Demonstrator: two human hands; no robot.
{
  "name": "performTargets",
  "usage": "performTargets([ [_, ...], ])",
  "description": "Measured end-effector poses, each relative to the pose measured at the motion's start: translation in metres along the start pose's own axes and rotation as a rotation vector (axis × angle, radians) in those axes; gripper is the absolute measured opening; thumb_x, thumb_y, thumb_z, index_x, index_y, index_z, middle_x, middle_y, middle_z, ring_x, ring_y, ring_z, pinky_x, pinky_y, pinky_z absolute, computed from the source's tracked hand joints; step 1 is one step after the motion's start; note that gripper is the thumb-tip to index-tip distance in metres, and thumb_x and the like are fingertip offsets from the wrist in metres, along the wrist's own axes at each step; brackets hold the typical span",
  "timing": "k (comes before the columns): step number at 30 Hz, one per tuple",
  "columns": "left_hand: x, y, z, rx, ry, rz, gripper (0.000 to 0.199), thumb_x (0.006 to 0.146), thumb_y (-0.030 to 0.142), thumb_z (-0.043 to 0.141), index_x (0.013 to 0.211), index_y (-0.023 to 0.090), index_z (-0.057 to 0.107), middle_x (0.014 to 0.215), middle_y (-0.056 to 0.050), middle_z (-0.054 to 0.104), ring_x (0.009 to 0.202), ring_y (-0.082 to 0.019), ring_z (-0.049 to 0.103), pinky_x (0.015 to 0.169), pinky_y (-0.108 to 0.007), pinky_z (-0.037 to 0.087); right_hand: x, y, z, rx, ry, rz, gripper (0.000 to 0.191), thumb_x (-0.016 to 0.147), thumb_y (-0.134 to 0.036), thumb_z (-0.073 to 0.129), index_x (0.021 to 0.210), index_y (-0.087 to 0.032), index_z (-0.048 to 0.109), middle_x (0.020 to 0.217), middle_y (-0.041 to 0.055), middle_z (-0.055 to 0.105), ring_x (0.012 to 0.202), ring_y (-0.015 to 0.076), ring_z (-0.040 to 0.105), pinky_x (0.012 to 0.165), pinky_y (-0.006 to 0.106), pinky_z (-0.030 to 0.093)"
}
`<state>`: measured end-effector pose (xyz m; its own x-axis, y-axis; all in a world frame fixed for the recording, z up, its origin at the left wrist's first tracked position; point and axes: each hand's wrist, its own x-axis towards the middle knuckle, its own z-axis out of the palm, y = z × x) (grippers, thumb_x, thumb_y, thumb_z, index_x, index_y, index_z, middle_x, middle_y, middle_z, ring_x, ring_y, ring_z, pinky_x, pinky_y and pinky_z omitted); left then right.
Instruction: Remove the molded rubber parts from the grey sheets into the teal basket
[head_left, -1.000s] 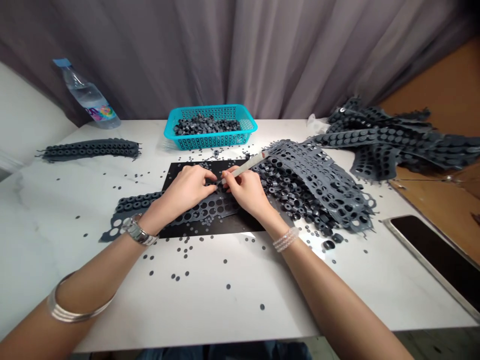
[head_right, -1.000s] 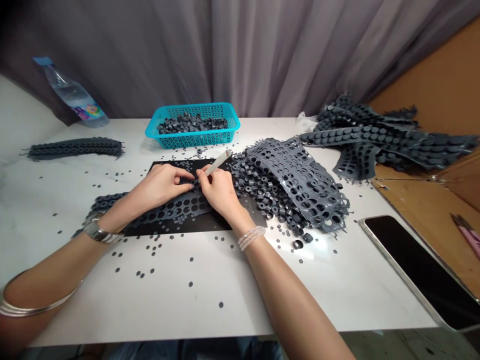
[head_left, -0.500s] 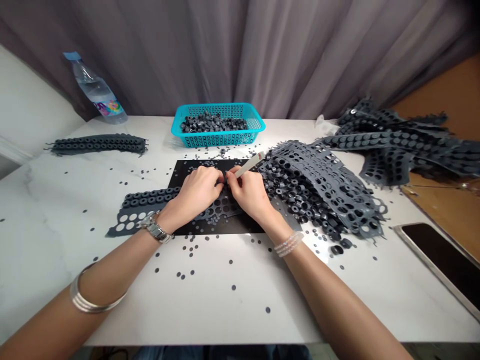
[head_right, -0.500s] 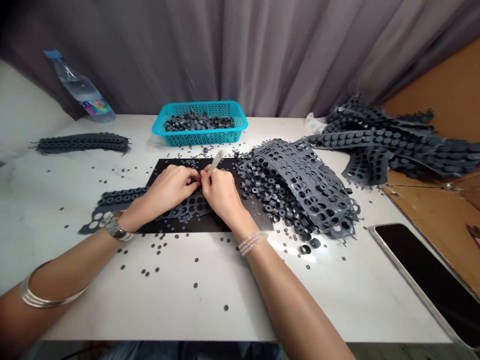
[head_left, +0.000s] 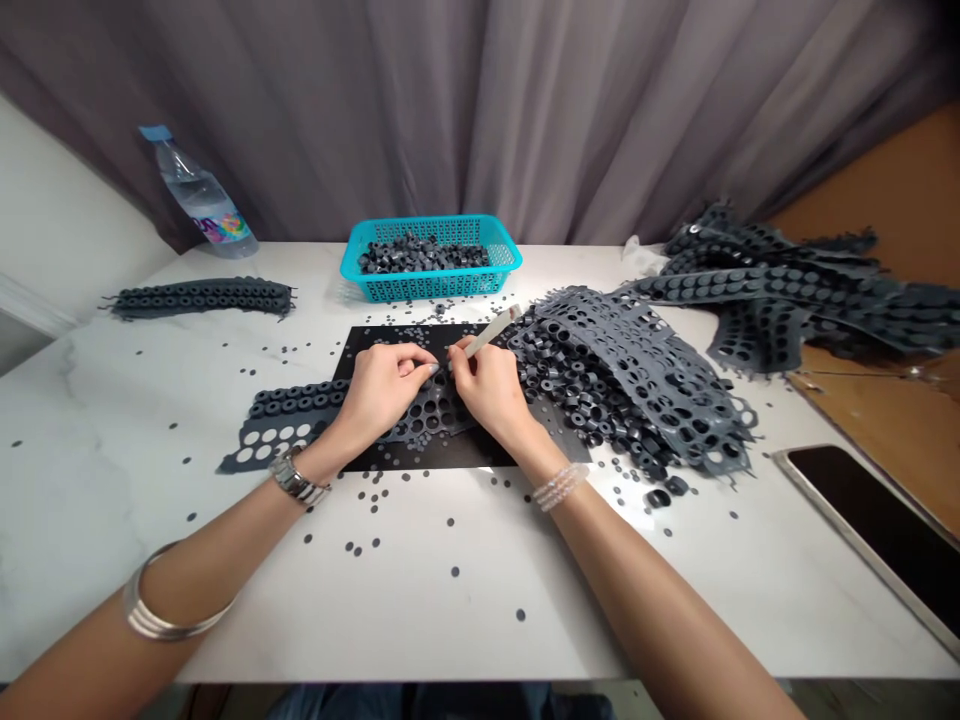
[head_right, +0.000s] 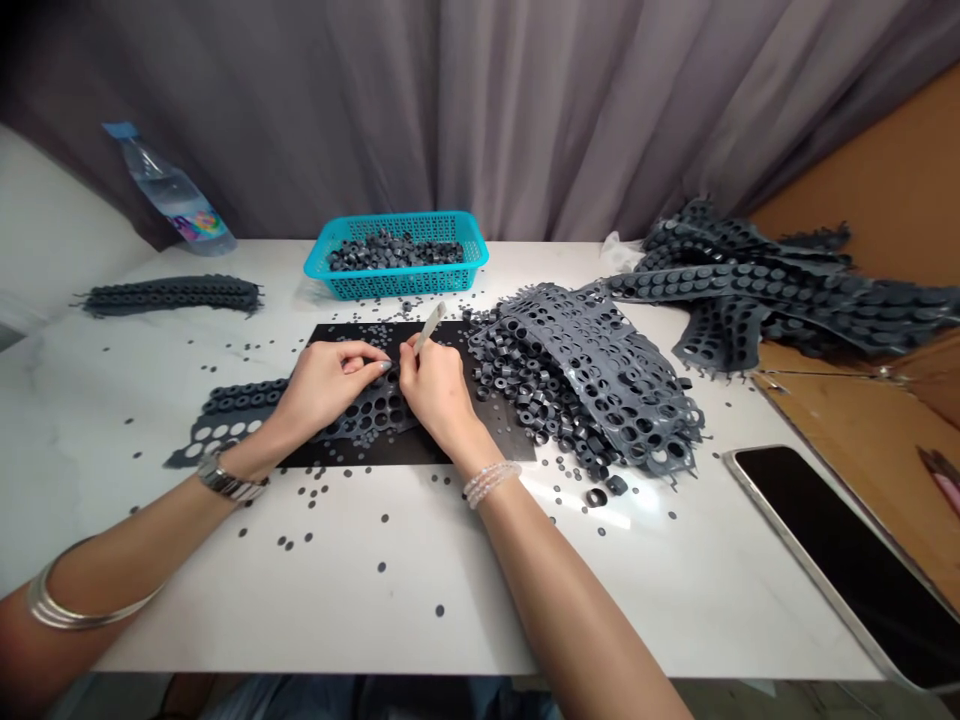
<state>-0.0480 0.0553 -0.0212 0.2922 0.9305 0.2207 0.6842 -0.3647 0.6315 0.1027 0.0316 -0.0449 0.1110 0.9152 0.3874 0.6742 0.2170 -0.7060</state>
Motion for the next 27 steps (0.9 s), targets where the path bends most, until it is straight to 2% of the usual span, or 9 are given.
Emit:
performTargets([
  [7, 0.003, 0.001, 0.002, 0.198, -0.075, 0.139, 0.016, 0.08, 0.022, 0.063, 0.086, 0.018, 0.078, 0.057, 0.002, 0.06, 0.055, -0.013, 0.049, 0.061, -0.027, 0.035, -0.001, 0.001, -0.005, 0.244, 0.086, 0.09, 0.029, 0.094, -0.03, 0.045, 0.074, -0.02, 0.064, 0.065, 0.001, 0.068, 0.062, 0.0157, 0.065, 0.064, 0.024, 0.043],
  [11, 0.004, 0.001, 0.004, 0.231, -0.09, 0.125, 0.019, 0.081, 0.023, 0.062, 0.09, 0.018, 0.078, 0.062, -0.001, 0.065, 0.057, -0.014, 0.052, 0.062, -0.028, 0.036, -0.001, -0.001, -0.006, 0.203, 0.062, 0.101, 0.028, 0.092, -0.029, 0.046, 0.071, -0.02, 0.062, 0.061, 0.0001, 0.065, 0.058, 0.0154, 0.063, 0.062, 0.024, 0.043],
  [20, 0.007, 0.005, 0.007, 0.032, -0.059, 0.022, 0.012, 0.072, 0.022, 0.066, 0.076, 0.02, 0.078, 0.049, 0.003, 0.052, 0.052, -0.013, 0.042, 0.06, -0.029, 0.029, -0.002, -0.002, -0.003, 0.093, 0.025, 0.111, 0.026, 0.092, -0.024, 0.046, 0.071, -0.02, 0.061, 0.063, 0.0017, 0.067, 0.061, 0.0165, 0.065, 0.062, 0.024, 0.041],
  [24, 0.01, 0.004, 0.009, -0.157, -0.018, -0.055, 0.003, 0.067, 0.019, 0.07, 0.065, 0.02, 0.073, 0.045, 0.005, 0.046, 0.05, -0.011, 0.037, 0.057, -0.029, 0.026, -0.002, -0.004, -0.001, 0.003, 0.034, 0.084, 0.025, 0.092, -0.023, 0.044, 0.075, -0.019, 0.063, 0.064, 0.004, 0.066, 0.06, 0.0188, 0.064, 0.063, 0.026, 0.041],
  [27, 0.019, -0.005, -0.002, -0.368, 0.073, -0.173, 0.004, 0.071, 0.021, 0.069, 0.067, 0.019, 0.068, 0.049, 0.006, 0.044, 0.049, -0.009, 0.033, 0.051, -0.027, 0.022, -0.002, -0.005, 0.0, -0.029, 0.037, 0.079, 0.025, 0.092, -0.022, 0.044, 0.077, -0.018, 0.064, 0.062, 0.0046, 0.066, 0.058, 0.0194, 0.063, 0.062, 0.027, 0.041],
])
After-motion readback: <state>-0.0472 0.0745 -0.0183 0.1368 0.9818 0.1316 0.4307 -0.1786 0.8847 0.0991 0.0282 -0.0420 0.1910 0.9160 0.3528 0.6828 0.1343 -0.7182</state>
